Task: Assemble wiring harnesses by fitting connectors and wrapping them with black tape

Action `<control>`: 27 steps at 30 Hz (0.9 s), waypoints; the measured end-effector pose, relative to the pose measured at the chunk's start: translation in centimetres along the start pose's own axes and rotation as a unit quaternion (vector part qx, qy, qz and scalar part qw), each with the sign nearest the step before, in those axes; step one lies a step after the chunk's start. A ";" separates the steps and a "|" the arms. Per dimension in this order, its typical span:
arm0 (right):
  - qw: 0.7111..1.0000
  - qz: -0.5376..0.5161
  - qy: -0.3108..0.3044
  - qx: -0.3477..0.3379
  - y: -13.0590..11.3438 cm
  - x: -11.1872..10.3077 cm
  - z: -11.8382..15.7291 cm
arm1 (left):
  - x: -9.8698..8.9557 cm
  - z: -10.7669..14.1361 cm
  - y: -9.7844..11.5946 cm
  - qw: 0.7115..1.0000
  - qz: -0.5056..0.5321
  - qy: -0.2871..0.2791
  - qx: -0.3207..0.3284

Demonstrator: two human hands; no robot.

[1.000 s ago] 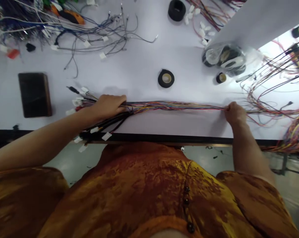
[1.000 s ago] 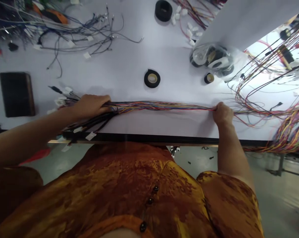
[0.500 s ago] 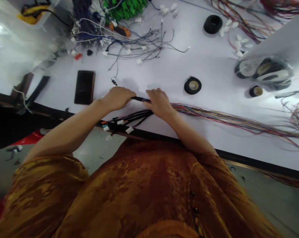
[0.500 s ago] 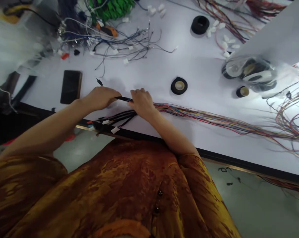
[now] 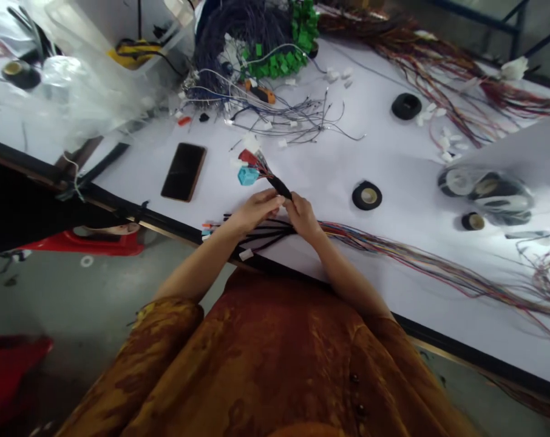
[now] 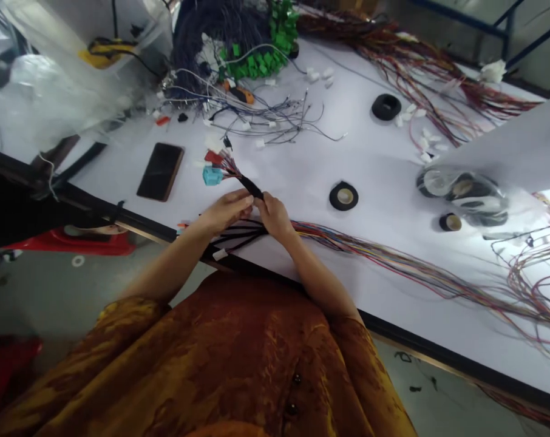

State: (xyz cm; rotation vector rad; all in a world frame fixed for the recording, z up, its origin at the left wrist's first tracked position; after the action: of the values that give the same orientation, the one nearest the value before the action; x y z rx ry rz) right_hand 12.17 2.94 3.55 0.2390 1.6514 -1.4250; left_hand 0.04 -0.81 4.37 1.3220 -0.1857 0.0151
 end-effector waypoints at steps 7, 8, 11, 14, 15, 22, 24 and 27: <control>0.981 0.180 -0.057 0.038 -1.3 0.7 1.5 | -0.7 -1.2 0.1 0.994 -0.011 0.081 0.068; 0.975 0.209 -0.062 0.049 -1.3 0.8 1.5 | -0.8 -1.0 0.1 0.993 -0.022 0.090 0.074; 0.961 0.261 -0.068 0.054 -1.5 1.2 1.6 | -0.8 -0.4 0.1 0.991 -0.058 0.096 0.073; 0.961 0.266 -0.063 0.044 -1.9 1.9 1.8 | -0.7 0.0 0.5 0.991 -0.083 0.083 0.071; 0.963 0.260 -0.059 0.044 -2.0 2.0 1.9 | -0.7 0.1 0.7 0.990 -0.087 0.078 0.075; 0.990 0.036 0.135 0.018 3.7 -6.0 2.9 | -1.2 0.5 0.8 0.987 -0.075 0.101 0.096; 0.951 0.049 0.277 0.128 9.3 -11.1 3.5 | -1.1 0.5 0.7 0.988 -0.065 0.105 0.097; 0.900 0.097 0.311 0.289 16.1 -14.7 3.8 | -0.6 0.1 0.7 0.988 -0.041 0.104 0.108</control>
State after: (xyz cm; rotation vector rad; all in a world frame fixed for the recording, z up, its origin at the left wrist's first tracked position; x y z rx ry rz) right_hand 32.97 10.56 3.43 1.2769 1.5627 -1.7595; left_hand -0.65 -0.65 5.00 1.5320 0.0488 0.1052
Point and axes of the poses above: each hand's wrist, its own z-axis away from the middle knuckle, its own x-axis out of the palm, y = z × x, the point moved 6 cm from there along -z, towards the middle knuckle, and after that the axes turned 3 degrees about x, right-handed, at the moved point
